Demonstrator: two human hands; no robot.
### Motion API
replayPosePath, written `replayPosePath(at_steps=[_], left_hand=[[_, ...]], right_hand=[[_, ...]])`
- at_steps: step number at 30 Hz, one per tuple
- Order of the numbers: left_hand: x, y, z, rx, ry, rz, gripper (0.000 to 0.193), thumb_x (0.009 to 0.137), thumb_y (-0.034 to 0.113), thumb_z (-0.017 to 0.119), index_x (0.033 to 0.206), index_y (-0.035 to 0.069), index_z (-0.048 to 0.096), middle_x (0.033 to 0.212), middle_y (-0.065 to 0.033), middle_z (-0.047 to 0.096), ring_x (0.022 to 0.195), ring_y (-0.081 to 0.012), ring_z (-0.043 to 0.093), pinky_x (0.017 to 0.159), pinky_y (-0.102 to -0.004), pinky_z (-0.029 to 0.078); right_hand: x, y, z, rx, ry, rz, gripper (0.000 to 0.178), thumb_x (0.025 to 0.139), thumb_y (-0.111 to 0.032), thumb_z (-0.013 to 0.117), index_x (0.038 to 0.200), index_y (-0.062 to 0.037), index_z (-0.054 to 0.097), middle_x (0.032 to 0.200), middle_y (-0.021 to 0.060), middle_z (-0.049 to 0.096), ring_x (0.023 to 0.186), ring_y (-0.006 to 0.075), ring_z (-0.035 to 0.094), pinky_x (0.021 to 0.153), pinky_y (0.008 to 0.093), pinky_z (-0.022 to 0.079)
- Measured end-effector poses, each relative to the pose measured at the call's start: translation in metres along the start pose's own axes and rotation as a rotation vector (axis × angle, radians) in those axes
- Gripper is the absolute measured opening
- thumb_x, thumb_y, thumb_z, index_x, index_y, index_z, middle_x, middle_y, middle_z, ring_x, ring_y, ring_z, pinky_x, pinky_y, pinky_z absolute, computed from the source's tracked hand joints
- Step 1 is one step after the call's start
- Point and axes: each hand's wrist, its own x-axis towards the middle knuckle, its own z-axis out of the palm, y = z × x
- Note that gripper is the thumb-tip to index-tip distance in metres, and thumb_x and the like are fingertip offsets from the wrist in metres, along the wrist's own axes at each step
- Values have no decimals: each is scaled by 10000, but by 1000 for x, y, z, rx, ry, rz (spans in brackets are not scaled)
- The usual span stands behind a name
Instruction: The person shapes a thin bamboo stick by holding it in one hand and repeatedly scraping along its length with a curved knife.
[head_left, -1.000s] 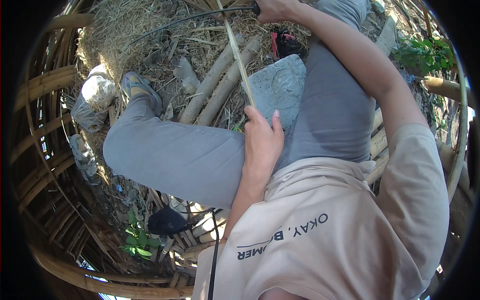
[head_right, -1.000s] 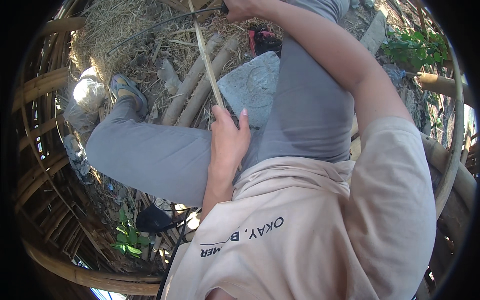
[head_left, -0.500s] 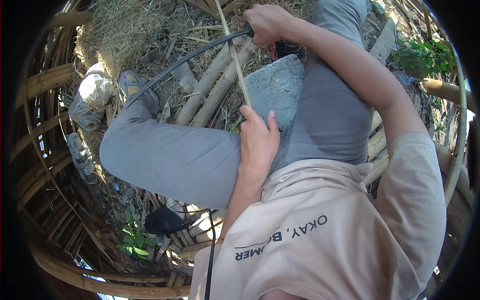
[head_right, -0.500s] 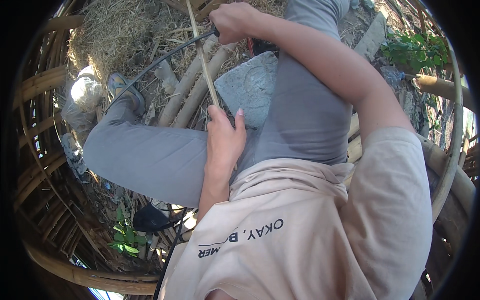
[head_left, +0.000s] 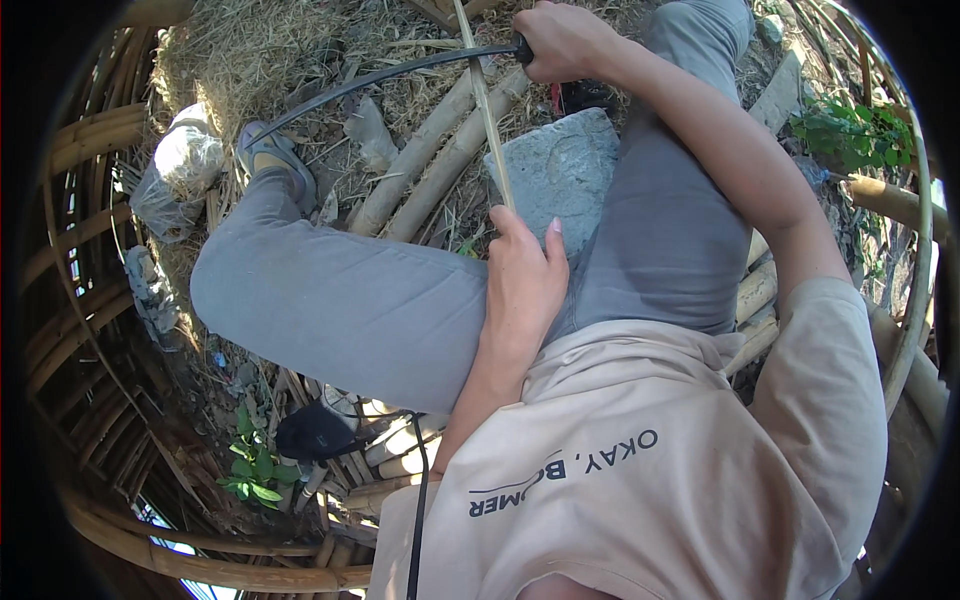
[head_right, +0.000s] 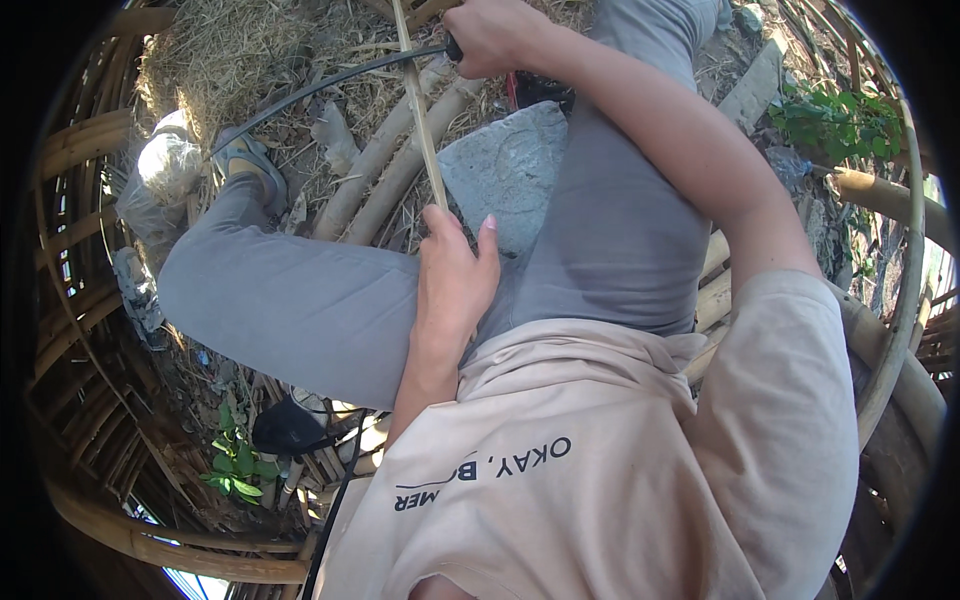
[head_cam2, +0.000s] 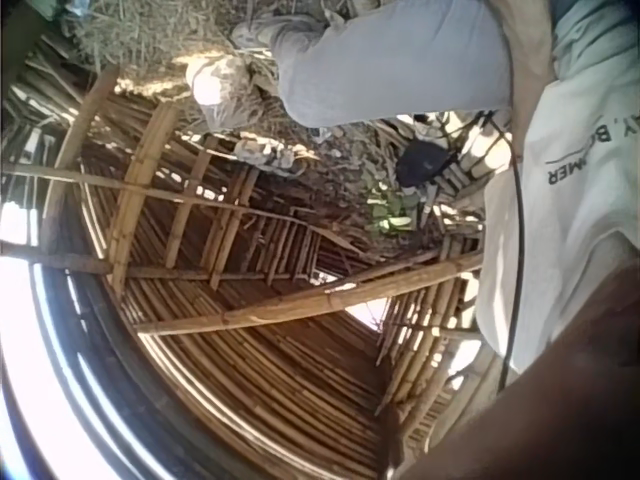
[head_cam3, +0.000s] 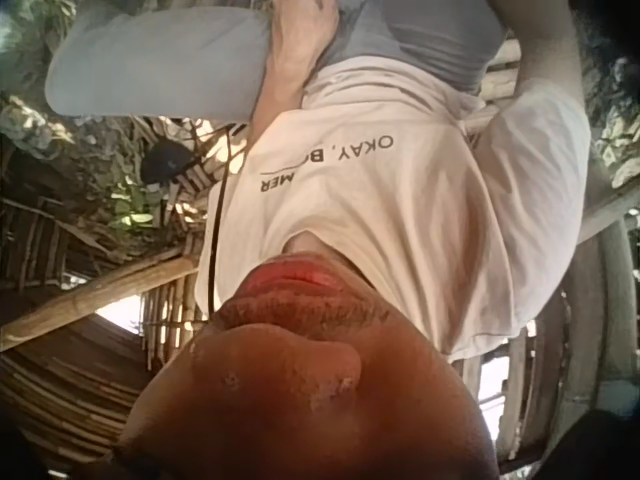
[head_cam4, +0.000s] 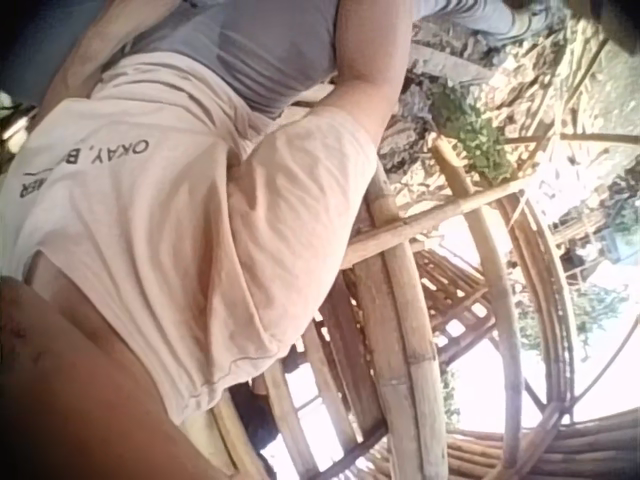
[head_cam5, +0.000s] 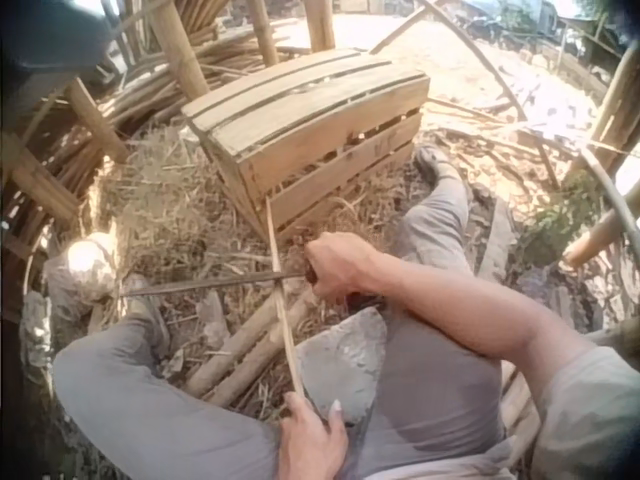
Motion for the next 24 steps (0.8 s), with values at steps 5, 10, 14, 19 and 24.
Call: replayPosePath(at_steps=[5,10,14,19,24], left_hand=[[2,-8,5,39,46,112,375,946,161,588,1065,-118,368,740,-371,603,733,-543,622,656,-568,500],[2,-2,8,62,42,116,372,945,159,590,1058,-118,369,745,-373,603,741,-538,626,663,-570,498],[1,-4,6,85,55,120,368,946,160,589,1054,-115,369,744,-374,602,739,-538,626,667,-570,499],[2,-6,6,54,62,142,366,949,169,586,1049,-111,371,737,-371,602,729,-538,625,655,-567,502],[4,-11,7,74,75,124,364,948,167,587,1052,-109,373,739,-370,604,731,-541,625,656,-567,504]], right_hand=[[4,-18,6,-51,-93,-49,243,663,-238,683,744,-13,724,783,226,704,774,376,710,689,466,571],[20,20,9,-41,24,69,260,662,-241,687,754,0,723,794,236,704,774,388,706,693,469,573],[17,17,6,-5,-11,138,258,661,-236,687,751,5,715,796,240,703,782,403,702,708,475,574],[-2,0,24,63,-19,-12,222,645,-187,687,769,-3,681,770,213,686,780,394,692,705,472,567],[2,-9,18,-7,47,-40,196,634,-142,684,773,-7,654,753,185,671,770,400,679,718,472,561]])
